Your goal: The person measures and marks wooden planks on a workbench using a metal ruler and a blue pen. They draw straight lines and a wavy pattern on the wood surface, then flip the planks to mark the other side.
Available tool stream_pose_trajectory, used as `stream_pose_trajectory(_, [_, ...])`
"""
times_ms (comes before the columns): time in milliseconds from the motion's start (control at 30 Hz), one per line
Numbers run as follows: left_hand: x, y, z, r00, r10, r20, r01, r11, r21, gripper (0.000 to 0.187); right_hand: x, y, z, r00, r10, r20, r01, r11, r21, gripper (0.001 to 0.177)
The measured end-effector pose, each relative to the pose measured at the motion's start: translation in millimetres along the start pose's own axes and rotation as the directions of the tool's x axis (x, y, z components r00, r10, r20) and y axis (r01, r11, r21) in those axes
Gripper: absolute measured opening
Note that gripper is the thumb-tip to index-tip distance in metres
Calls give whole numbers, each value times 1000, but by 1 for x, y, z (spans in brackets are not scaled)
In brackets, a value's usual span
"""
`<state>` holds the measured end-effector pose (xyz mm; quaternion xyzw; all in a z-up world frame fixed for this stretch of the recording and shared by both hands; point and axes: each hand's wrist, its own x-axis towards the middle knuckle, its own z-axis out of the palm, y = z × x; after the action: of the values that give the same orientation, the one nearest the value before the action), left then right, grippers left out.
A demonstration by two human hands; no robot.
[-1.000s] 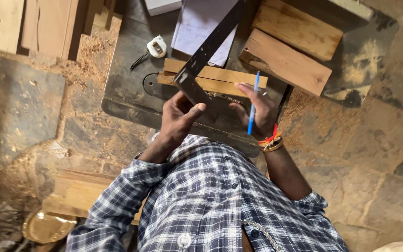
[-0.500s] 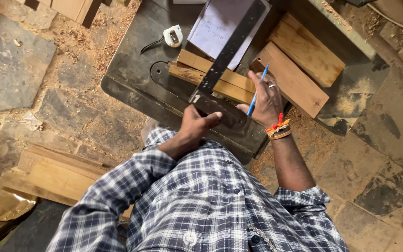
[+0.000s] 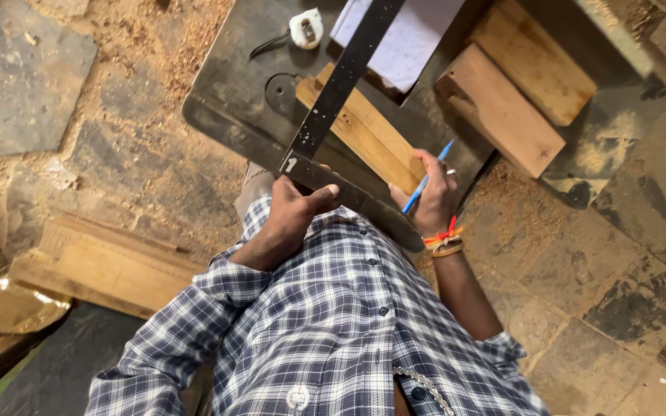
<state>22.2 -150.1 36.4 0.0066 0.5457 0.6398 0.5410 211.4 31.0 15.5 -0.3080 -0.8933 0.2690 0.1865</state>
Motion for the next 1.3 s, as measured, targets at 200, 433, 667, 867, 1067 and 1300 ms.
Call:
stream_pose_trajectory(200, [-9, -12, -17, 990, -137, 42, 135, 990, 50, 25, -23, -15, 19, 993, 90, -71, -93, 995, -41, 64])
stream_pose_trajectory(433, [4, -34, -11, 979, -129, 158, 114, 988, 100, 19, -31, -11, 17, 987, 158, -11, -158, 987, 0, 74])
stream_pose_trajectory(667, [12, -35, 6, 982, -131, 135, 115, 986, 123, 25, -38, -7, 10, 996, 90, -11, -90, 988, -121, 94])
stream_pose_trajectory(867, [16, -40, 10, 979, -167, 115, 148, 977, 152, 29, -68, 13, 1, 990, 110, -91, -108, 994, 25, 95])
stream_pose_trajectory(1067, [21, -46, 14, 978, -184, 102, 170, 976, 137, 31, -80, 12, -2, 983, 106, -150, -87, 988, 126, 81])
stream_pose_trajectory(1300, [34, -59, 23, 979, -171, 109, 164, 984, 67, 39, -51, -10, -1, 995, -72, 63, 79, 992, -104, 89])
